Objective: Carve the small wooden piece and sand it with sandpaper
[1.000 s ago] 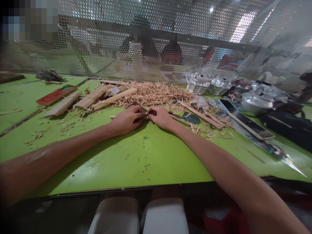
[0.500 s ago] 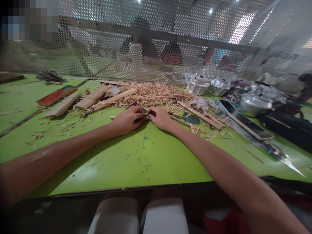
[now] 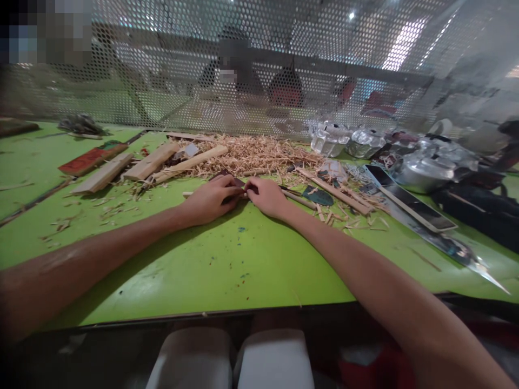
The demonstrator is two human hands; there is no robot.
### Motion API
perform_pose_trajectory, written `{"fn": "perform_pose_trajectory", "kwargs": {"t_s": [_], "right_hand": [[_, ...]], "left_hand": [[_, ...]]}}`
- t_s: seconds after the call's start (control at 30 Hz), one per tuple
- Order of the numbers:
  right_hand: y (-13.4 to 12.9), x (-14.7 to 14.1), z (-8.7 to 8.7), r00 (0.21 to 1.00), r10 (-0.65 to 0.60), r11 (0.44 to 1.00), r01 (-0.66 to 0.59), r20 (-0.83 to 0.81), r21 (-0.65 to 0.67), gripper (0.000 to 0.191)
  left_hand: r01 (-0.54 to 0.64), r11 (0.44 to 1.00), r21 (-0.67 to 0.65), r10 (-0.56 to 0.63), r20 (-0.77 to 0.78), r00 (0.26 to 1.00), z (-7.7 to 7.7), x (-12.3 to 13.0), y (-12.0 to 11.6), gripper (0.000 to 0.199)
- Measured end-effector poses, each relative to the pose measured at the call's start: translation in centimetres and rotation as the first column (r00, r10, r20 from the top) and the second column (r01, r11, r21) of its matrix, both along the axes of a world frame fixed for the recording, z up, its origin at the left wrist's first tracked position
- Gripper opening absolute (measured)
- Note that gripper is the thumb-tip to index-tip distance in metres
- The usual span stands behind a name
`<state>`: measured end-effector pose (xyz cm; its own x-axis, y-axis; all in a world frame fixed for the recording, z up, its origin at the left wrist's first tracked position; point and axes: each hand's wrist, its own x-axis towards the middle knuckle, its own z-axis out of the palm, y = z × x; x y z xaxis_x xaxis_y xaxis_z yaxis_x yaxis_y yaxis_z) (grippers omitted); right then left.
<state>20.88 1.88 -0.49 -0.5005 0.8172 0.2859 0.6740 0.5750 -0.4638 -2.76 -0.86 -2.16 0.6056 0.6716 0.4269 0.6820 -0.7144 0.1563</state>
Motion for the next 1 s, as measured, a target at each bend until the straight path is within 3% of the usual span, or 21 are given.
{"fn": "perform_pose_trajectory", "kwargs": {"t_s": [1.0], "right_hand": [[-0.54, -0.04, 0.33, 0.998, -0.008, 1.0, 0.009, 0.056, -0.008, 0.02]], "left_hand": [[-0.01, 1.0, -0.021, 0.009, -0.035, 0.999, 0.42, 0.09, -0.22, 0.037]]}}
